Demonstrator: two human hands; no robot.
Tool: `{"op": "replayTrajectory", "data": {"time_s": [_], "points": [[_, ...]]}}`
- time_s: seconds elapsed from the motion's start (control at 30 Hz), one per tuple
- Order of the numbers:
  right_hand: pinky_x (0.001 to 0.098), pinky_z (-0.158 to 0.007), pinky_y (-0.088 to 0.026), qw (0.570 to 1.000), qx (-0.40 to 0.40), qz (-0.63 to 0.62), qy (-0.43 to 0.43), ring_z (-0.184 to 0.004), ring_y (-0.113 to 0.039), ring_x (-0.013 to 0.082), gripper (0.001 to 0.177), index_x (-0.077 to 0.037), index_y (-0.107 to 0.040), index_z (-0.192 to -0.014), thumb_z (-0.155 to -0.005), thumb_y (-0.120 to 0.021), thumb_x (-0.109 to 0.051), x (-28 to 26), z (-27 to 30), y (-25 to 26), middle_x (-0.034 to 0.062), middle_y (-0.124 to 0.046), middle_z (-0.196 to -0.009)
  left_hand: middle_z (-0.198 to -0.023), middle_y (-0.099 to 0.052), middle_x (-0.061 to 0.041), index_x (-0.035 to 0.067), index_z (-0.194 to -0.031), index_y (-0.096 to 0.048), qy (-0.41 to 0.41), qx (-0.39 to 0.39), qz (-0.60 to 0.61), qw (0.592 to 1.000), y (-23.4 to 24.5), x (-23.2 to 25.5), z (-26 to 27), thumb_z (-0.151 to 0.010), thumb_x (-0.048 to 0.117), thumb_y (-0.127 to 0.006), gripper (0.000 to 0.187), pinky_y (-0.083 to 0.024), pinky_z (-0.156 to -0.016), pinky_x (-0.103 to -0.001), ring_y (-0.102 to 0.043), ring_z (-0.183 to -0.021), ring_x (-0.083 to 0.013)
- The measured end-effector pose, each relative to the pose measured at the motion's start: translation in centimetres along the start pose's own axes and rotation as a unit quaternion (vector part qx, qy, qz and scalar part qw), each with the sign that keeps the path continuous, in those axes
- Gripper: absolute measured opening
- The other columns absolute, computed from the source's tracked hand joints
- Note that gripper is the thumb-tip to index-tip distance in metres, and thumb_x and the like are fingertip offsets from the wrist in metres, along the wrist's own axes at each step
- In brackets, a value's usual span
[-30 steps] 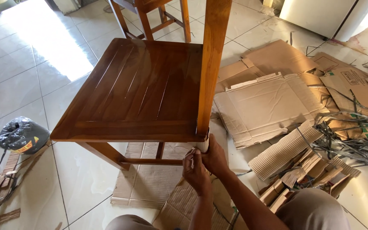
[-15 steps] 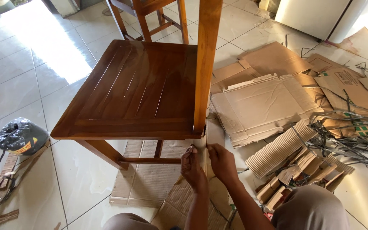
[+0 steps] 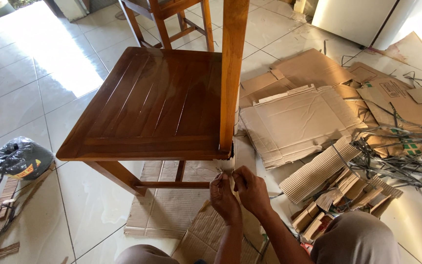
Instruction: Wrapping a wooden chair leg with protective cardboard and securing it with plastic ties
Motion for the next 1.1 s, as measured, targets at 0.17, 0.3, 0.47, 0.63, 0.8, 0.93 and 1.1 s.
{"op": "replayTrajectory", "data": {"time_s": [0.17,0.3,0.47,0.63,0.8,0.93,1.1], "points": [[0.0346,-0.053,-0.055,1.000,0.010,-0.012,0.018,-0.054,-0.071,0.0202,0.006,-0.007,-0.069,-0.092,-0.092,-0.066,-0.012,-1.2,0.0,-0.4,0.0070,-0.078,-0.072,-0.103,-0.079,-0.009,0.002,-0.097,-0.074,0.036,0.015,-0.022,0.999,-0.3,1.7,0.4,-0.097,0.018,-0.066,0.018,-0.059,-0.077,-0.031,-0.072,-0.089,-0.0176],[0.0328,-0.053,-0.051,0.999,0.010,-0.028,0.025,-0.052,-0.065,0.0174,0.002,-0.007,-0.068,-0.091,-0.091,-0.067,-0.009,-1.2,-0.5,-0.9,0.0042,-0.073,-0.066,-0.092,-0.075,-0.007,0.002,-0.095,-0.072,0.036,0.020,0.016,0.999,0.1,2.0,0.6,-0.100,0.016,-0.066,0.016,-0.052,-0.076,-0.031,-0.065,-0.082,-0.0146],[0.0309,-0.054,-0.053,0.999,-0.016,-0.028,-0.012,-0.055,-0.066,0.0152,0.004,-0.007,-0.072,-0.090,-0.087,-0.072,-0.010,-1.5,-0.9,-0.3,0.0040,-0.078,-0.072,-0.091,-0.074,-0.007,0.002,-0.097,-0.073,0.070,0.020,0.080,0.994,-0.1,0.8,0.7,-0.100,0.016,-0.066,0.016,-0.054,-0.077,-0.032,-0.065,-0.082,-0.0160],[0.0321,-0.056,-0.051,1.000,-0.007,0.017,-0.024,-0.055,-0.063,0.0168,0.007,-0.012,-0.077,-0.091,-0.086,-0.073,-0.015,-1.3,-0.7,0.1,0.0021,-0.078,-0.073,-0.105,-0.073,-0.011,0.002,-0.098,-0.064,0.108,-0.008,0.215,0.971,-0.3,0.2,0.4,-0.100,0.011,-0.066,0.009,-0.054,-0.086,-0.032,-0.067,-0.095,-0.0190],[0.0330,-0.051,-0.047,0.998,0.034,0.023,0.043,-0.052,-0.059,0.0175,0.005,-0.006,-0.073,-0.088,-0.082,-0.072,-0.006,-2.4,0.1,0.4,0.0066,-0.075,-0.074,-0.097,-0.073,-0.008,0.000,-0.097,-0.071,0.080,-0.011,0.147,0.986,-0.8,1.4,0.5,-0.100,0.007,-0.066,0.009,-0.052,-0.083,-0.031,-0.065,-0.088,-0.0161],[0.0353,-0.050,-0.049,0.993,0.055,0.069,0.080,-0.051,-0.060,0.0201,0.006,-0.005,-0.067,-0.084,-0.085,-0.070,-0.011,-2.8,0.8,-0.1,0.0071,-0.070,-0.076,-0.097,-0.075,-0.011,-0.001,-0.099,-0.073,0.123,-0.018,0.152,0.981,-0.7,2.5,0.4,-0.100,0.005,-0.065,0.010,-0.055,-0.076,-0.028,-0.067,-0.084,-0.0168],[0.0354,-0.055,-0.047,0.981,0.075,0.094,0.153,-0.060,-0.054,0.0193,0.013,-0.007,-0.062,-0.087,-0.080,-0.073,-0.005,-3.0,1.3,-0.7,0.0052,-0.063,-0.077,-0.098,-0.075,-0.016,-0.001,-0.106,-0.071,0.228,-0.042,0.192,0.954,0.4,2.7,-0.4,-0.098,0.011,-0.068,0.015,-0.056,-0.072,-0.030,-0.070,-0.086,-0.0217]]}}
Point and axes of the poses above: each hand's wrist, its own z-axis away from the middle knuckle, its own y-axis out of the back of the hand, x = y × z, the point moved 1 cm from there along -z, towards the middle knuckle
